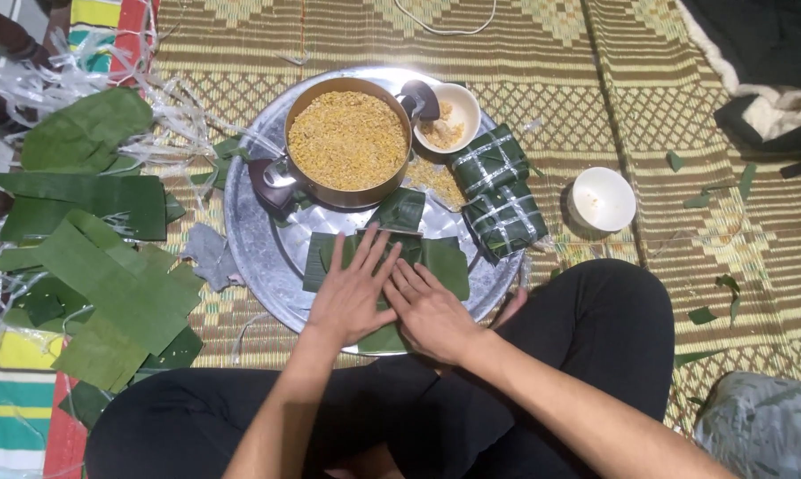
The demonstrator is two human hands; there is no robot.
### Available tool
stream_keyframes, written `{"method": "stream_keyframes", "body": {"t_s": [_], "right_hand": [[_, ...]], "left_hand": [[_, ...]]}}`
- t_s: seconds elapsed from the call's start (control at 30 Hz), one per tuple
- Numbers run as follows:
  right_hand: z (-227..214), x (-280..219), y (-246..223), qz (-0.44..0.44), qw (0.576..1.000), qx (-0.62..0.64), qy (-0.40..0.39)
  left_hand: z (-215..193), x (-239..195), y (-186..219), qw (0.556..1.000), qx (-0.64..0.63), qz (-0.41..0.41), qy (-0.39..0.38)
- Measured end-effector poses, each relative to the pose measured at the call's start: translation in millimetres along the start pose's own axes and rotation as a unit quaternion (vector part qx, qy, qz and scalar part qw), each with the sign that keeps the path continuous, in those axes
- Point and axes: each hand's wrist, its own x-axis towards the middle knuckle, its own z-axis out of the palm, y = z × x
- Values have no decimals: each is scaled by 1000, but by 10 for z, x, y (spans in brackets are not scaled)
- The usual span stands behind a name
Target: Filling a square mold with banana leaves, rice, and beans to prepare traditional rice cakes.
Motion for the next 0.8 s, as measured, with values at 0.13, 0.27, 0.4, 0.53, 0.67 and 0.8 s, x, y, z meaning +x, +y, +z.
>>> {"method": "stream_keyframes", "body": {"t_s": [0.13,0.27,0.4,0.53,0.67,0.8], "right_hand": [[-120,-60,78,16,998,44,-34],[-336,-12,422,185,950,251,33],[-111,-66,1012,326,901,283,27],[-129,61,1067,342,886,303,-84],[-184,104,1054,411,847,326,-82],[5,15,1148,502,777,380,-18]], "left_hand": [[-153,103,-166,996,12,58,-69],[-266,95,-156,992,-6,40,-118],[-271,69,-107,992,-36,5,-121],[-344,154,-164,991,-21,7,-130],[-279,188,-205,993,-18,8,-113],[-101,171,-145,995,-52,-16,-84]]}}
